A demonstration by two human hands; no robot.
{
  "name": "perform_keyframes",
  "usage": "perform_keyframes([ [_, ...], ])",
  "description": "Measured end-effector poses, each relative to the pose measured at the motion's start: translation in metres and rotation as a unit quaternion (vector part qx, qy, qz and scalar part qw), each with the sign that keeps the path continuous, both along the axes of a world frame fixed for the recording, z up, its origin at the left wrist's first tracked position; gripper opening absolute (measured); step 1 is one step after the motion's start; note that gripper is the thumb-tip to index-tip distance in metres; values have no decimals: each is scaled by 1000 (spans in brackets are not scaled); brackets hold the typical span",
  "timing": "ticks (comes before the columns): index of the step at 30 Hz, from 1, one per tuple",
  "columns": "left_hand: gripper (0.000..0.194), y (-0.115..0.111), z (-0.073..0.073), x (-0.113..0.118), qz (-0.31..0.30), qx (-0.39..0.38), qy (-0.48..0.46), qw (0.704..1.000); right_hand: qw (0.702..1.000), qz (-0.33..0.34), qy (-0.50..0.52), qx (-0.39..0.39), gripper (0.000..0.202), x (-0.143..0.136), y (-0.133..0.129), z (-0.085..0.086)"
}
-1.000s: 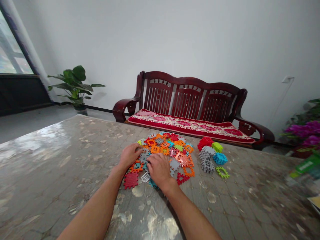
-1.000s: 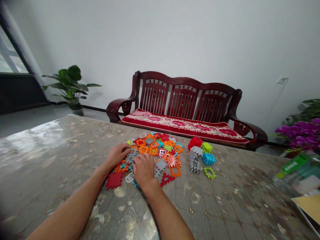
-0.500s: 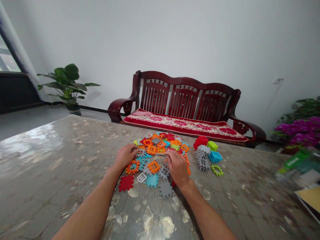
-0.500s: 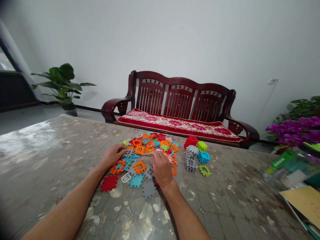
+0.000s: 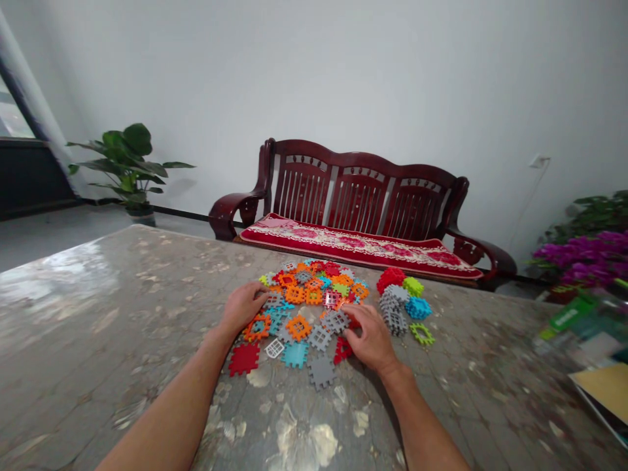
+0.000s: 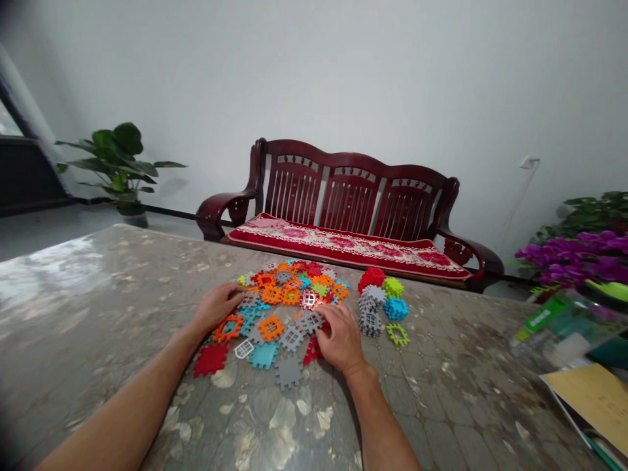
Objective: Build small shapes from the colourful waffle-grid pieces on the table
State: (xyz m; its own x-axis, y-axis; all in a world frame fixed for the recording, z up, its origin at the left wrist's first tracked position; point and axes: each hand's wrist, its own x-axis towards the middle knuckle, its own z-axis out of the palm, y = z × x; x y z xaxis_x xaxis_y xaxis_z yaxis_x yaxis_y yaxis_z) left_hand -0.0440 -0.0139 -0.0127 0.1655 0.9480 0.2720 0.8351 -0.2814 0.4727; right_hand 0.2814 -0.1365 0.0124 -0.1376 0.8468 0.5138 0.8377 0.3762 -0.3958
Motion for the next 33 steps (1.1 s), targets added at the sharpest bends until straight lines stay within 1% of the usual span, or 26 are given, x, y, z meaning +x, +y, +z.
perform_keyframes([
  [3,27,0,0,0,-1,0,2,1000,999,19,-14,-29,61,2,2,2],
  [5,27,0,0,0,-4,1,3,1000,998,24,-31,-44,64,3,4,2],
  [9,26,3,-4,-2,-11,8,1,1000,995,25,-65,-75,62,5,8,0],
  [14,26,3,-5,-2,-9,6,-3,1000,994,12,-73,-82,59,5,12,-3],
  [16,27,2,-4,-2,-5,3,0,1000,993,9,-72,-90,60,4,12,-3],
  [21,31,2,-2,0,-3,-5,8,1000,987,17,-78,-138,66,1,14,1],
  [27,32,4,-4,-2,-7,-8,6,1000,990,41,-66,-121,65,2,17,-1],
  [33,32,2,-2,-1,-9,-2,-8,1000,994,43,-28,-100,65,0,15,-4],
])
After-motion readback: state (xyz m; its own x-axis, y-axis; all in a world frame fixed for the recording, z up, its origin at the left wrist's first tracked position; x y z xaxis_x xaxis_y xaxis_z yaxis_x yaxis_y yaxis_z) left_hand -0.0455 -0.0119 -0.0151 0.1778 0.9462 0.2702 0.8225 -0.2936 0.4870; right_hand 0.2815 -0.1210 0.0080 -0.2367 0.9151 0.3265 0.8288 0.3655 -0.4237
